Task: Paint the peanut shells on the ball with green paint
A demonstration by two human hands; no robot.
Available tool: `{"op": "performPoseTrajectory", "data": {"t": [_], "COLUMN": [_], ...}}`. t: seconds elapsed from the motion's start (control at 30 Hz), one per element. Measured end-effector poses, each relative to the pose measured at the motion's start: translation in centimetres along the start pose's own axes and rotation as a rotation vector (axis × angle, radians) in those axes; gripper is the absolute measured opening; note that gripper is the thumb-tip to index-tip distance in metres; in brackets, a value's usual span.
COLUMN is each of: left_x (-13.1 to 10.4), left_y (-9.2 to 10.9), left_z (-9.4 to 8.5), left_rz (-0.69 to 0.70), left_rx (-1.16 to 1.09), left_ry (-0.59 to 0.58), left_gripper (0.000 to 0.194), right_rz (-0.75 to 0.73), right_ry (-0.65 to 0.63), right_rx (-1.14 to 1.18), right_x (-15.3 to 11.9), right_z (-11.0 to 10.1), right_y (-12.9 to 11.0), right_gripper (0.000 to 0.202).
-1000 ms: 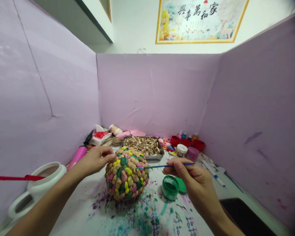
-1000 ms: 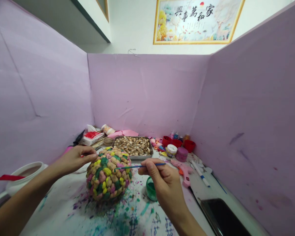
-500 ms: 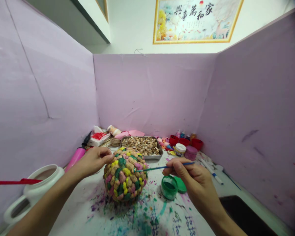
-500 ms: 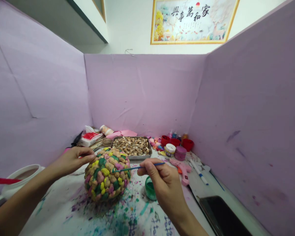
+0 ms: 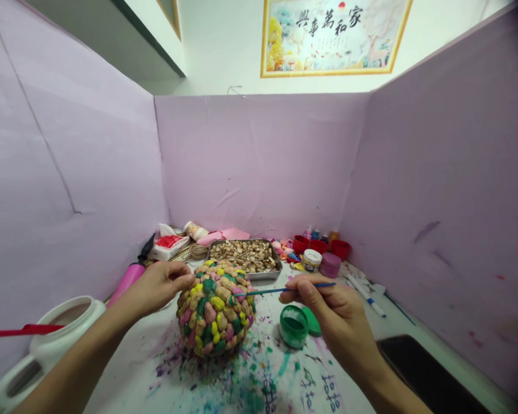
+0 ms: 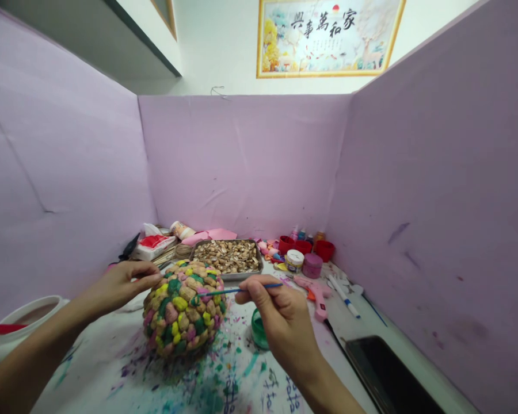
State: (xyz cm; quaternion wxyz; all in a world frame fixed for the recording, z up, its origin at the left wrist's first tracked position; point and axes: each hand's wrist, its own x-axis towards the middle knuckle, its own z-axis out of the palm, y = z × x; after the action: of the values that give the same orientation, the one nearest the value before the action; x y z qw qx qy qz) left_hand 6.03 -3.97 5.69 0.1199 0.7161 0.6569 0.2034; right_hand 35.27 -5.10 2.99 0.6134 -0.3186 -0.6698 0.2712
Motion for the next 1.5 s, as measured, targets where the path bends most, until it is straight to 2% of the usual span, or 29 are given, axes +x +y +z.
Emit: {"op": "performPoseTrajectory", "data": {"t": [0.1,0.27,0.5,0.67,0.9,1.13,1.3,1.5], "left_x": [0.0,0.2,0.1,0.1,0.3,0.5,0.3,0.2], "left_y": [0.0,-0.2,0.3,0.3,-0.2,-1.2,-0.6,-0.1], "left_z": [0.0,0.0,-0.1,0.0,0.2,0.4,0.2,0.0], "left_rz": [0.011,-0.004,-0.007,-0.017,-0.001,0.006,-0.002,-0.004], "left_rx": [-0.014,-0.016,-0.033,-0.058,-0.066,-0.065,-0.065,-0.067], "left_ry": [-0.01,-0.017,-0.006,0.002,-0.018,-0.026,-0.033,-0.023], "left_gripper": [0.039,0.041,0.04,0.042,0.04,0.042,0.042,0.042], "right_rz": [-0.028,-0.031,-0.09,-0.083,-0.106,-0.142,-0.154,-0.157], "right_ry": [-0.035,-0.002,-0.042,-0.01,-0.051,-0.024,-0.055,-0.032], "right_rx": [-0.022,-0.099,-0.051,-0.049,-0.06,-0.052,-0.032,-0.038], "right_x": [-0.1,0.1,0.1,0.1,0.0,0.0,-0.1,-0.3], "right_z": [0.2,-0.3,0.1,-0.1,0.1,0.0,0.2,0.1], "right_y": [0.1,0.2,0.3,0.5,0.6,0.6,0.6,0.8], "right_gripper": [0.027,0.028,0.027,0.028,0.028,0.028,0.027,0.026]}}
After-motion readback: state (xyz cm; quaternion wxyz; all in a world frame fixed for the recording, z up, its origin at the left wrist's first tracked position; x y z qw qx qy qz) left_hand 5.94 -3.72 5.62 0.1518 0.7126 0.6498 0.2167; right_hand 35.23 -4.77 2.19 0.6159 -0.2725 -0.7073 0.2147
